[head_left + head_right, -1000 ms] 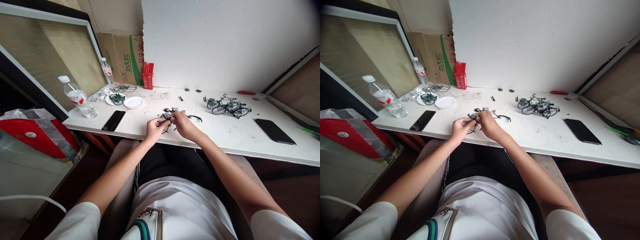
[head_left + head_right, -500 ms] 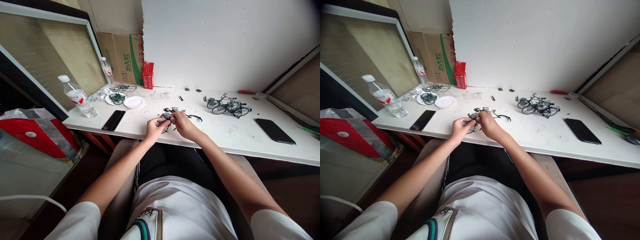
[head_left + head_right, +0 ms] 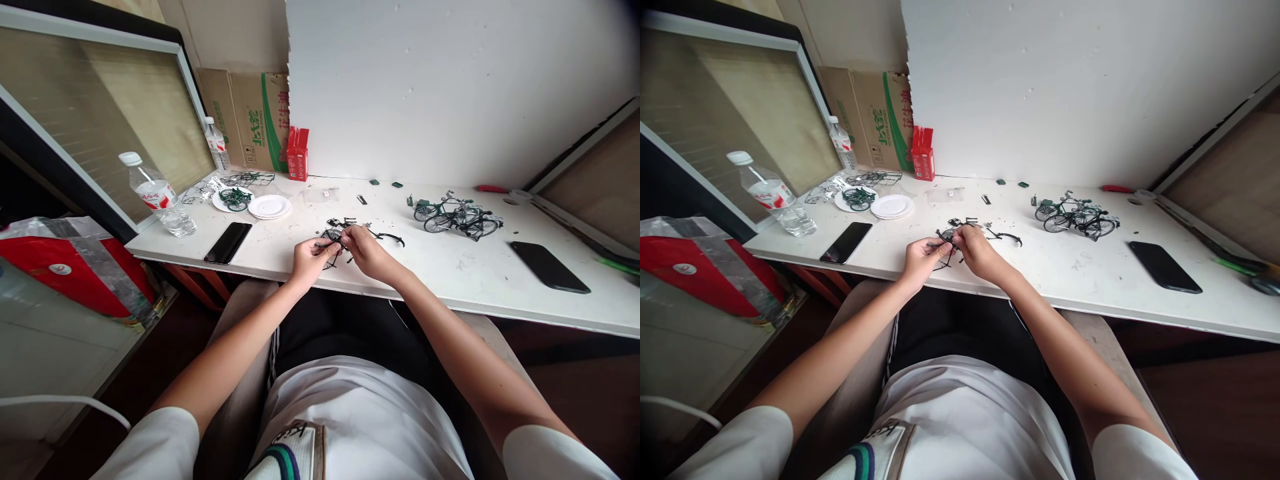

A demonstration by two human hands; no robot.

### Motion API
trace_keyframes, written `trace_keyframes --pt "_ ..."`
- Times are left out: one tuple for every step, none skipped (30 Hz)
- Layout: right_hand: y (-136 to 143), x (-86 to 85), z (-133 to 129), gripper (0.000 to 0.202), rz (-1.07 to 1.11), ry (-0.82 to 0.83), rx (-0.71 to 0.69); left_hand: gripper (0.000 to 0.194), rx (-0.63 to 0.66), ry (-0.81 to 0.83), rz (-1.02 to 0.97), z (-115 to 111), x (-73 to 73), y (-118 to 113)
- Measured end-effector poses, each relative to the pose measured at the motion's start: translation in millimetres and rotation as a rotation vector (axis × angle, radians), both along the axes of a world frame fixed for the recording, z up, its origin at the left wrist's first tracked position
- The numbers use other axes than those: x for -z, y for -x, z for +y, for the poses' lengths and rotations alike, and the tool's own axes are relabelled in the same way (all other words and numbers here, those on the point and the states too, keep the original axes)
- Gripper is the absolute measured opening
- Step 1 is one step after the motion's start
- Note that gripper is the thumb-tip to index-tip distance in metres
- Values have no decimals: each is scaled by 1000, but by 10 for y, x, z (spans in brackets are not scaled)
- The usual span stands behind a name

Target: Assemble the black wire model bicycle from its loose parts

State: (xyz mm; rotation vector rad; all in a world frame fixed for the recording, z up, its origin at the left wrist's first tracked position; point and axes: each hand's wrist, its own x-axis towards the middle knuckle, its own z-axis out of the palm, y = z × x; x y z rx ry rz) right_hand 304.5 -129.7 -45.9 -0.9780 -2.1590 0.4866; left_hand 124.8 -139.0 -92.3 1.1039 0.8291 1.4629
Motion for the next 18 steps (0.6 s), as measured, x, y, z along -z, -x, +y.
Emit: trace_keyframes --pt "1 1 7 38 31 43 -16 48 1 3 -2 0 -2 -1" --pt "2 3 13 40 64 86 -33 49 3 5 -3 0 -2 -2" --pt "3 5 19 41 94 123 -47 49 5 5 -2 0 -2 -3" --pt "5 8 23 42 118 153 -57 49 6 4 -1 0 -2 -3" --pt "6 12 25 43 135 176 -65 49 6 4 -1 0 -2 -2" --pt "8 17 25 43 147 191 -68 50 4 5 -1 -1 -1 -2" --pt "11 22 25 44 155 200 -69 50 2 5 -1 -1 -1 -1" --pt "13 26 23 44 159 206 -68 49 1 4 0 -3 -1 0" --pt "16 31 22 44 162 209 -67 49 1 2 4 -5 -2 0" --pt "18 35 20 44 165 209 -65 49 2 -1 9 -7 -4 0" --pt "21 39 19 44 168 205 -62 48 0 -5 12 -10 -7 -1" --pt "23 42 19 44 170 200 -57 48 -4 -8 14 -13 -10 -2" --pt "26 45 19 44 171 193 -53 48 -8 -10 15 -16 -13 -4" --pt "28 48 20 44 171 184 -50 49 -13 -12 14 -19 -16 -7" --pt "30 50 21 44 167 173 -45 49 -18 -14 11 -22 -18 -10" --pt "33 54 22 43 162 160 -38 50 -22 -14 8 -23 -20 -12" --pt "35 59 22 43 156 145 -30 50 -25 -14 6 -24 -21 -15" --pt "38 64 22 42 149 129 -18 50 -28 -12 3 -24 -21 -17"
